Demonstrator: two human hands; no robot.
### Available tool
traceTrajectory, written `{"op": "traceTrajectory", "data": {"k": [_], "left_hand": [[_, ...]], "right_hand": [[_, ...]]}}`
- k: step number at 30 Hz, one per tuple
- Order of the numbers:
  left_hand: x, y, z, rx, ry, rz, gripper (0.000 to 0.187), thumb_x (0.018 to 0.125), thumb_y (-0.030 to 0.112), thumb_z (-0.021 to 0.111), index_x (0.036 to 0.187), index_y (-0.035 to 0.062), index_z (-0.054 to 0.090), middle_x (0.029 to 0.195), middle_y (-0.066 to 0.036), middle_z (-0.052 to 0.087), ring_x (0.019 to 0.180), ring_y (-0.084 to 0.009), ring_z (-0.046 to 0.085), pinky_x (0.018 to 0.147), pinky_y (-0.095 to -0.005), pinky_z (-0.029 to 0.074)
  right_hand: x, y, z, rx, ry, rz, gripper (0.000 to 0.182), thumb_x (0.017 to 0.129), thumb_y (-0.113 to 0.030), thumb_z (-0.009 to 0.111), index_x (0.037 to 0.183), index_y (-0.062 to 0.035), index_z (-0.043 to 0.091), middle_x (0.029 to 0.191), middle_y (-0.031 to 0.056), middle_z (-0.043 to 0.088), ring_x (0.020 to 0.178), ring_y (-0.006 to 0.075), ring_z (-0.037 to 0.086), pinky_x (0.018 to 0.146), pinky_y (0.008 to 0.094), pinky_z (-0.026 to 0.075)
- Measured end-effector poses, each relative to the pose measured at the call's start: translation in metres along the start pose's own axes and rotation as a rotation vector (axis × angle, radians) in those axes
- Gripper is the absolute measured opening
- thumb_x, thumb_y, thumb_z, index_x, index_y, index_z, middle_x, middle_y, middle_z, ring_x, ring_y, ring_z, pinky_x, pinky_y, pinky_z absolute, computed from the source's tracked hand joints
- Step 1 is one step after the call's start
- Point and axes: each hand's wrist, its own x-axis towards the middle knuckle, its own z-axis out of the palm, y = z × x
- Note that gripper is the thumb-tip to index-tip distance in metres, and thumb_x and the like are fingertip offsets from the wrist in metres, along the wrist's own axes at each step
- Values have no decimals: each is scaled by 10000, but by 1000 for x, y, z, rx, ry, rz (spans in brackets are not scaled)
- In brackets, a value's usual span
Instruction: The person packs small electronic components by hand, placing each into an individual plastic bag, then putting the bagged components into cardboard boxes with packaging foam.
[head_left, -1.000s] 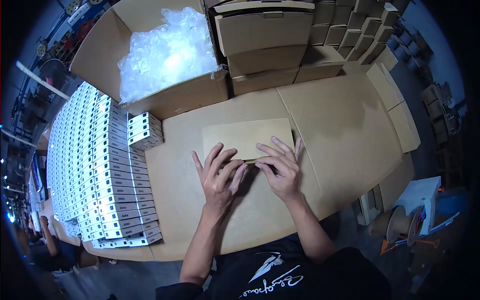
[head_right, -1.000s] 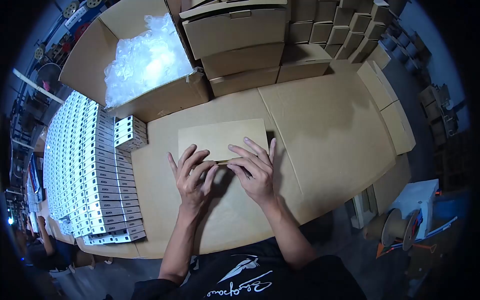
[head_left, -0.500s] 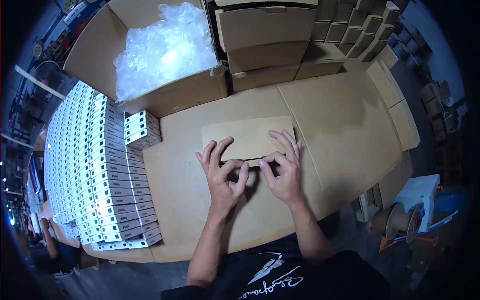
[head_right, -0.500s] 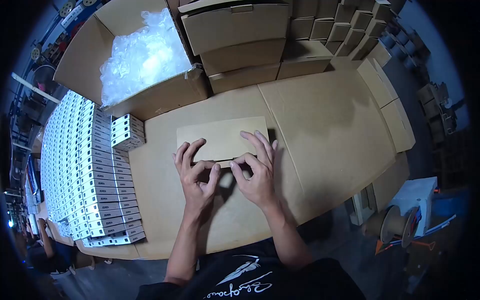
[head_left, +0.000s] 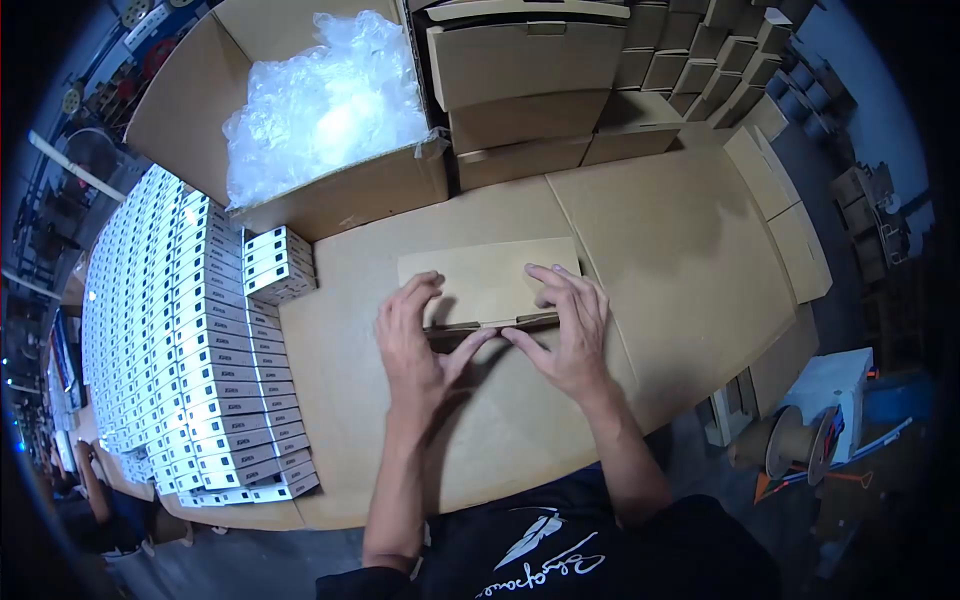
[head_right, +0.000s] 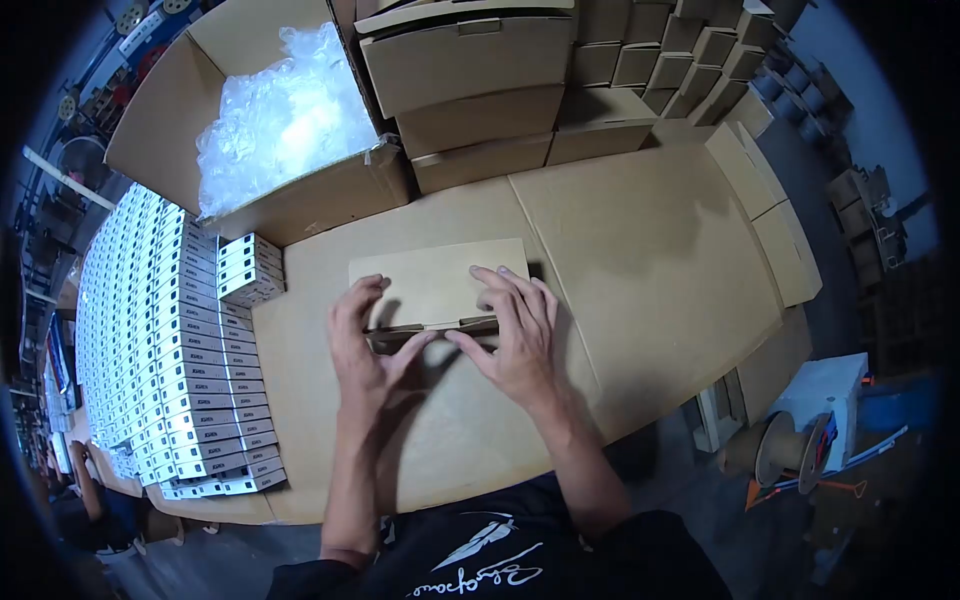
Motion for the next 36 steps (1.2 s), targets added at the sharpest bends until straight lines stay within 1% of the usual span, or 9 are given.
{"op": "traceTrajectory", "data": {"k": [2, 9, 16, 19, 25, 28, 30, 34, 36], "left_hand": [[27, 9, -20, 271, -181, 174, 612, 692, 443, 899, 1110, 73, 649, 1340, -161, 592, 1232, -395, 515, 1008, -500, 448], [49, -13, -5, 214, -359, 253, 583, 705, 525, 859, 1054, 104, 656, 1407, -167, 553, 1266, -456, 486, 1049, -539, 438], [47, -6, 13, 17, -282, 213, 679, 620, 333, 977, 1099, 7, 624, 1473, -220, 494, 1296, -387, 544, 997, -465, 572], [40, 26, 41, -236, -209, 0, 738, 617, 216, 983, 1224, 31, 605, 1500, -236, 461, 1326, -392, 533, 1086, -490, 502], [52, 69, 155, -394, -352, 39, 654, 789, 4, 844, 1365, 2, 534, 1458, -261, 511, 1278, -364, 596, 1068, -424, 507], [91, 118, 228, -283, -471, 277, 549, 912, 61, 726, 1415, 51, 506, 1464, -237, 523, 1445, -426, 391, 1166, -480, 381], [132, 133, 292, -332, -634, 370, 559, 935, 48, 675, 1457, 70, 479, 1481, -226, 519, 1495, -449, 280, 1197, -500, 326], [208, 160, 414, -227, -577, 637, 546, 911, 9, 676, 1437, 56, 537, 1531, -288, 443, 1463, -435, 369, 1187, -514, 344], [233, 178, 456, -209, -619, 613, 526, 910, -1, 671, 1421, 53, 558, 1548, -295, 414, 1452, -426, 399, 1187, -511, 353]], "right_hand": [[18, 3, -17, -48, -145, 0, 442, 734, -332, 897, 932, -102, 575, 1449, 92, 559, 1390, 331, 462, 1133, 499, 323], [52, 34, -13, 12, -212, -228, 562, 709, -474, 886, 922, -66, 563, 1427, 165, 516, 1352, 397, 456, 1089, 518, 394], [43, 60, -20, 89, -170, -235, 635, 670, -441, 915, 1097, -90, 604, 1387, 144, 512, 1363, 381, 432, 1141, 493, 377], [22, 82, -52, 85, -114, -143, 661, 628, -357, 951, 1121, -89, 601, 1383, 143, 512, 1359, 379, 437, 1144, 484, 382], [-38, 145, -137, 28, 157, 183, 645, 677, -184, 941, 1236, -78, 637, 1524, 200, 418, 1448, 413, 378, 1183, 487, 386], [-56, 191, -151, -81, 499, 481, 655, 714, -119, 909, 1320, -93, 663, 1581, 207, 405, 1428, 402, 448, 1139, 452, 439], [-50, 227, -165, -126, 622, 468, 600, 796, -48, 832, 1364, -63, 640, 1514, 246, 486, 1332, 400, 557, 1070, 412, 499], [-11, 289, -197, -164, 726, 531, 548, 828, -15, 791, 1349, -13, 620, 1407, 283, 566, 1227, 428, 622, 1004, 406, 536], [11, 317, -210, -158, 743, 575, 532, 837, -21, 785, 1342, -7, 618, 1392, 291, 572, 1226, 443, 613, 1010, 426, 532]]}}
